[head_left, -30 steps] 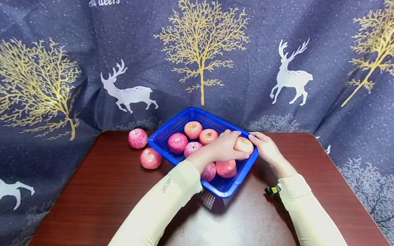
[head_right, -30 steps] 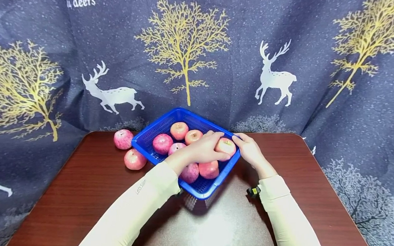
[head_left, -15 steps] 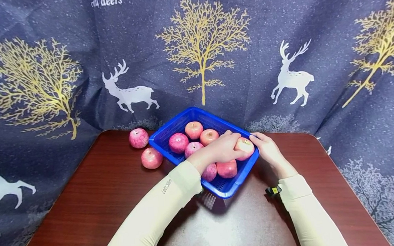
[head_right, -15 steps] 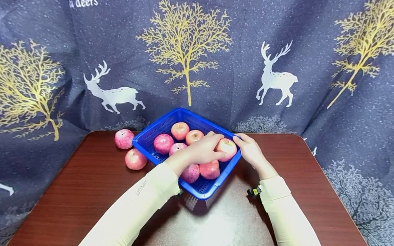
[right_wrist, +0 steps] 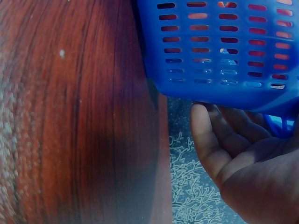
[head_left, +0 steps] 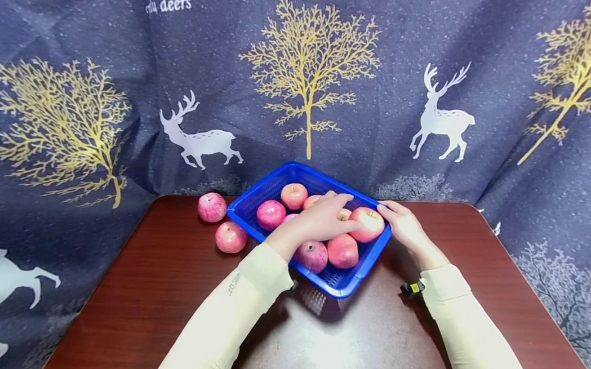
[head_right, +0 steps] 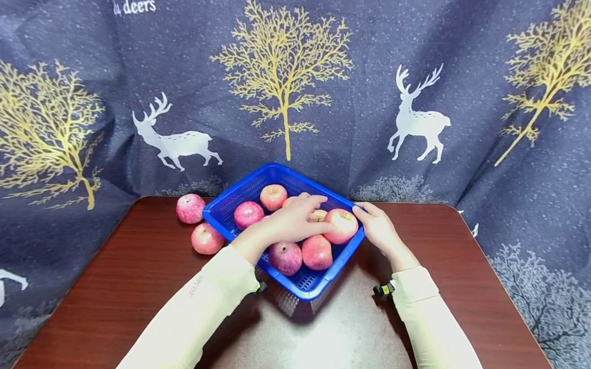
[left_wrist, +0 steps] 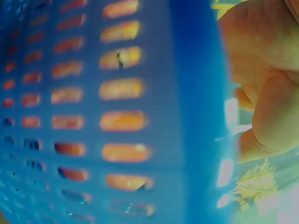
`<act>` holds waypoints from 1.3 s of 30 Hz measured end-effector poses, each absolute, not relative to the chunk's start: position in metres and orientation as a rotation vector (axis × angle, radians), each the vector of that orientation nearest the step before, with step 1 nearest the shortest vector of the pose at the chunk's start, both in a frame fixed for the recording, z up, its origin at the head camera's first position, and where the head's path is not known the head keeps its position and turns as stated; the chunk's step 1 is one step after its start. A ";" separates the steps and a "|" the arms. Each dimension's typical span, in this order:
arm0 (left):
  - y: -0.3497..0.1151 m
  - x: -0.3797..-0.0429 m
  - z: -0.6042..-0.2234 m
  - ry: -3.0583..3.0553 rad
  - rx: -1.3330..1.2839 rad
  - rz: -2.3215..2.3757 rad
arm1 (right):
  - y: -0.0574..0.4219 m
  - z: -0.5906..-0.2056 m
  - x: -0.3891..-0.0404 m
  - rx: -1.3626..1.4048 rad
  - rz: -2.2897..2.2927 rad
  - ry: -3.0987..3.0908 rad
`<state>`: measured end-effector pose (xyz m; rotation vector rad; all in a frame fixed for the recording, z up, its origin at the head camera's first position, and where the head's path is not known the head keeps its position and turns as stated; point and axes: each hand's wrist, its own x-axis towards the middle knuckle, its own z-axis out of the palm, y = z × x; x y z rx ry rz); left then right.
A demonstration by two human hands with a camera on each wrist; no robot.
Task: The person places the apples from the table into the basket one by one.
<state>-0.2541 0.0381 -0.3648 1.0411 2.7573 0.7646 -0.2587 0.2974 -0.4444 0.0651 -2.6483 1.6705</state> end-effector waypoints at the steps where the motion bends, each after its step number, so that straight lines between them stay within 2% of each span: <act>1: 0.034 -0.253 -0.363 2.759 1.043 0.796 | 0.297 -0.444 -0.258 0.065 1.672 -2.644; 7: 0.005 -0.247 -0.352 2.810 1.051 0.940 | 0.296 -0.445 -0.258 0.064 1.688 -2.625; 19: -0.061 -0.240 -0.341 2.890 0.870 1.352 | 0.297 -0.445 -0.259 0.037 1.695 -2.633; 32: -0.115 -0.235 -0.346 3.009 0.849 1.773 | 0.297 -0.446 -0.259 0.051 1.725 -2.633; 39: -0.135 -0.234 -0.353 3.130 0.746 1.816 | 0.298 -0.447 -0.260 0.062 1.710 -2.646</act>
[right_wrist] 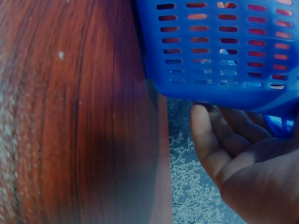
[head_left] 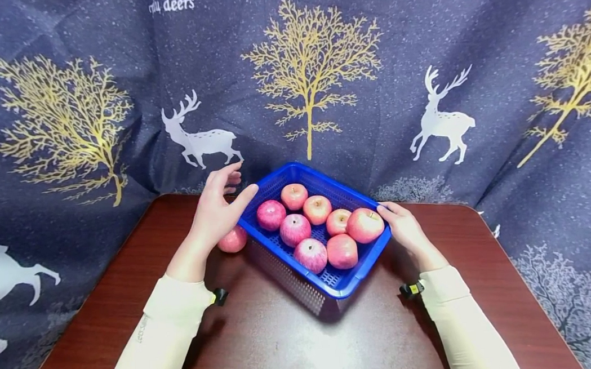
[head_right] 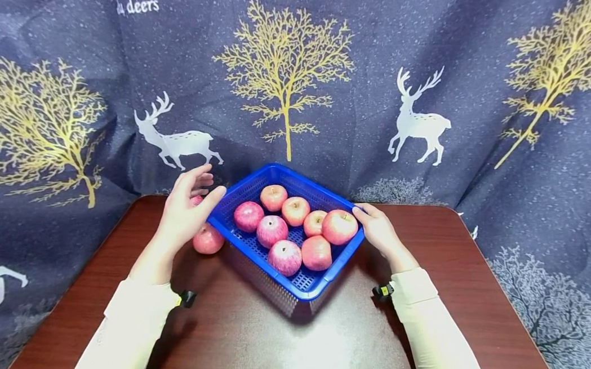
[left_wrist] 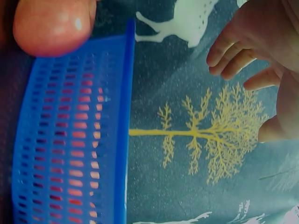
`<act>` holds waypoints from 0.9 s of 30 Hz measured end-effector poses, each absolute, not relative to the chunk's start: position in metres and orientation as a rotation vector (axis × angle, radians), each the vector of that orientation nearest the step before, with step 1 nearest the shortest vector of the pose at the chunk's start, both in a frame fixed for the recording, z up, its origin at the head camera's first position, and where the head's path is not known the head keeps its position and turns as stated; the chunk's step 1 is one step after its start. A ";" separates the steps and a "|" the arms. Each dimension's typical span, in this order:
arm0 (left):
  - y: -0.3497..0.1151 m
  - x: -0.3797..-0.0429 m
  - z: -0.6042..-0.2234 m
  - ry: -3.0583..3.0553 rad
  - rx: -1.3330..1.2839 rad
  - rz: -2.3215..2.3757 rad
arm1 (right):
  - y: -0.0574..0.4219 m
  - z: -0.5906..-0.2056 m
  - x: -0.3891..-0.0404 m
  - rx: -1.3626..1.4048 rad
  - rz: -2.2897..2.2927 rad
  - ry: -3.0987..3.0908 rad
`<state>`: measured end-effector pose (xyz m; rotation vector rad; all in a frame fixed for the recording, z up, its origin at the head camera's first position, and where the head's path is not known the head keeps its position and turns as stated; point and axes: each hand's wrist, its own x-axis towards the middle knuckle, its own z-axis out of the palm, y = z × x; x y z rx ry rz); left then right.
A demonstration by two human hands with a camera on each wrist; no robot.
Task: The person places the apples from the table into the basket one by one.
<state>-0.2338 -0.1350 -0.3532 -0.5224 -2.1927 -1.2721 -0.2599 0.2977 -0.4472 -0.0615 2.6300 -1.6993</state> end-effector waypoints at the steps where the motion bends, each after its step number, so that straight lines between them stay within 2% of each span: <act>1: -0.138 -0.233 -0.354 -2.193 -0.510 -1.268 | 0.298 -0.447 -0.260 -0.057 -1.701 2.627; 13: -0.168 -0.226 -0.367 -2.262 -0.363 -1.306 | 0.298 -0.448 -0.259 -0.065 -1.752 2.598; 27: -0.194 -0.235 -0.384 -2.412 -0.248 -1.175 | 0.297 -0.448 -0.260 -0.062 -1.760 2.585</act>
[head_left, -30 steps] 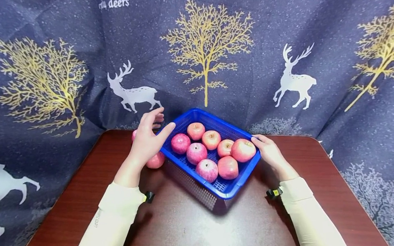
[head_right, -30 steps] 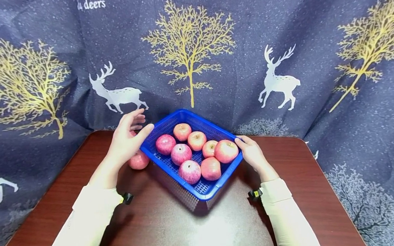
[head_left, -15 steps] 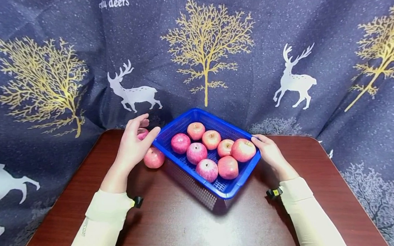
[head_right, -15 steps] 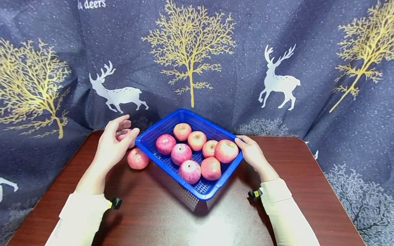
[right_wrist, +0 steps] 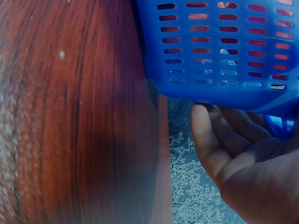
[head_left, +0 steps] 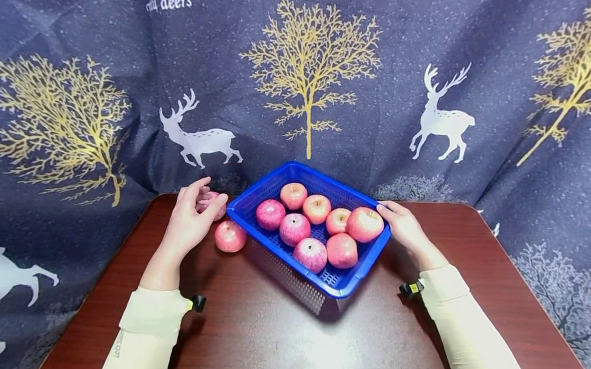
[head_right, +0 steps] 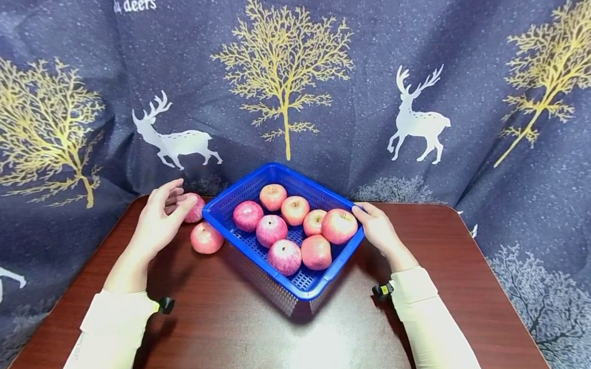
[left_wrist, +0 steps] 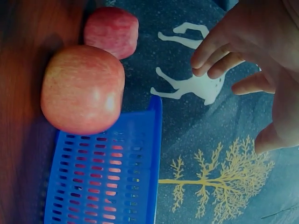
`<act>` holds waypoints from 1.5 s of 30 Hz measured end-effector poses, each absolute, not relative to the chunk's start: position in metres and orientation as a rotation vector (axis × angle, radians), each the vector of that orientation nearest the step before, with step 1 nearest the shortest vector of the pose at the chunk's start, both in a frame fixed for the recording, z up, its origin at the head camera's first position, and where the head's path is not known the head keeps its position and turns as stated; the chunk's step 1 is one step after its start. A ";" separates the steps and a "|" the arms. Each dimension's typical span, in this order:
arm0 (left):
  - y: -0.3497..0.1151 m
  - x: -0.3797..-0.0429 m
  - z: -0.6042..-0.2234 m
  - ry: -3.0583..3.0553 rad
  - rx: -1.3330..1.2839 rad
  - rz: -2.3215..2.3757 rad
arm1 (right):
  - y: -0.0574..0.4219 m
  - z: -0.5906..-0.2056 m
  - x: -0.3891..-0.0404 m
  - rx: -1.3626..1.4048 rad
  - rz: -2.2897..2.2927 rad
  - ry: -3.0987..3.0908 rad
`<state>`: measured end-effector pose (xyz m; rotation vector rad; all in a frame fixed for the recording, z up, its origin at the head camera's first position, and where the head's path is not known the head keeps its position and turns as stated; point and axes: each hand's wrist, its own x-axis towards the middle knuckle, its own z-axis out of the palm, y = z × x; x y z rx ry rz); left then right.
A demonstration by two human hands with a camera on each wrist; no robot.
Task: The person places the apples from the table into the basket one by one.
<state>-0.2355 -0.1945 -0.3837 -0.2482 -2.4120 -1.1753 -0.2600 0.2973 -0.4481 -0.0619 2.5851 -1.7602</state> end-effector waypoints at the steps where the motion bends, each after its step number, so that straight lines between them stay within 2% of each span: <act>1: -0.196 -0.236 -0.385 -2.423 -0.249 -1.160 | 0.297 -0.448 -0.260 -0.063 -1.761 2.582; 12: -0.204 -0.236 -0.390 -2.515 -0.202 -1.069 | 0.295 -0.444 -0.261 -0.063 -1.716 2.635; 27: -0.216 -0.234 -0.389 -2.783 -0.380 -1.021 | 0.296 -0.445 -0.259 -0.047 -1.722 2.613; 34: -0.214 -0.238 -0.399 -2.801 -0.461 -1.000 | 0.297 -0.445 -0.259 -0.054 -1.746 2.589; 45: -0.209 -0.248 -0.423 -2.888 -0.440 -1.029 | 0.297 -0.445 -0.257 -0.036 -1.761 2.582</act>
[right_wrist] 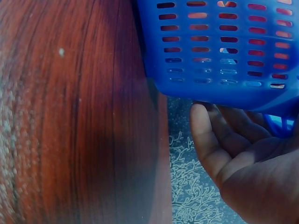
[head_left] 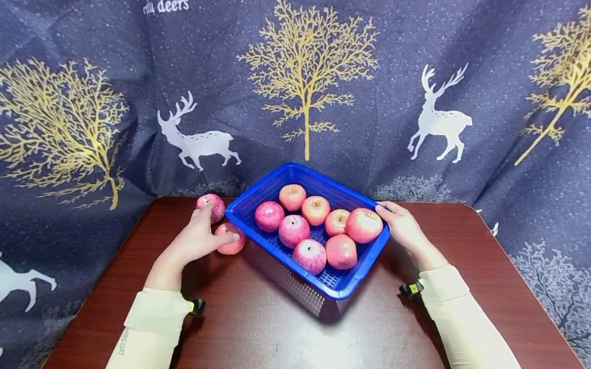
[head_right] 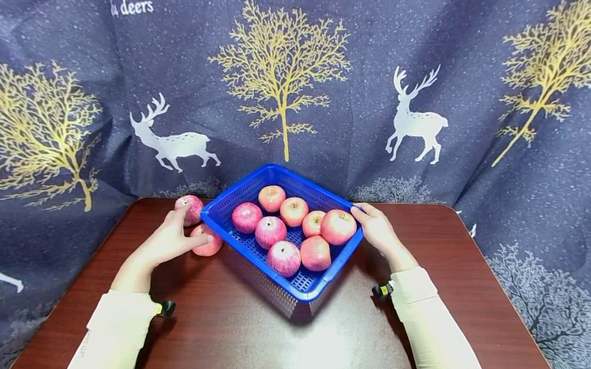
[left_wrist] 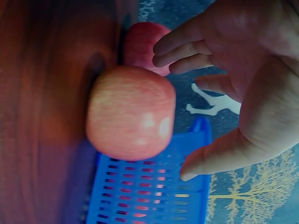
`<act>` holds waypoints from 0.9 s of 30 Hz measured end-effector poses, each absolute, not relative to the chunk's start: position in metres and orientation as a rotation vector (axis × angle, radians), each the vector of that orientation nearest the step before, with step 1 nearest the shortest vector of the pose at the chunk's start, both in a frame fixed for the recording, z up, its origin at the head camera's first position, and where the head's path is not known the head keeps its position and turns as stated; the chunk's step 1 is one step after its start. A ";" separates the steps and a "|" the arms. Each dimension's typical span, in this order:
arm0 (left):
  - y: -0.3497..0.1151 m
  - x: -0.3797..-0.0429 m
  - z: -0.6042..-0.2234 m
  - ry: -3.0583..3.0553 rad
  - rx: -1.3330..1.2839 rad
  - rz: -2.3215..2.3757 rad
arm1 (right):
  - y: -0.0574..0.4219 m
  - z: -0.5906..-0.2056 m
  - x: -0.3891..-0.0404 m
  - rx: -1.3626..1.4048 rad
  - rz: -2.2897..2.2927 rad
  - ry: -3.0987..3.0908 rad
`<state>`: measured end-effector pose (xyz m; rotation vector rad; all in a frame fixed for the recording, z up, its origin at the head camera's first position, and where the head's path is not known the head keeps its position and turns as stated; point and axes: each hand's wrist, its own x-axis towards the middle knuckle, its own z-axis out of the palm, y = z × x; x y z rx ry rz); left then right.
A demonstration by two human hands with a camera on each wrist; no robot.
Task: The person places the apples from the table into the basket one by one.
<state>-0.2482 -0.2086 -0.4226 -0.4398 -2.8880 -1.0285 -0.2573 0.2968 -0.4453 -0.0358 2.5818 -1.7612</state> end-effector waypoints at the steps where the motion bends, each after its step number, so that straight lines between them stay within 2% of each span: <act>1: -0.208 -0.249 -0.425 -2.886 -0.437 -1.040 | 0.297 -0.445 -0.257 -0.038 -1.762 2.580; 27: -0.192 -0.253 -0.451 -2.938 -0.384 -0.958 | 0.299 -0.448 -0.259 -0.065 -1.713 2.627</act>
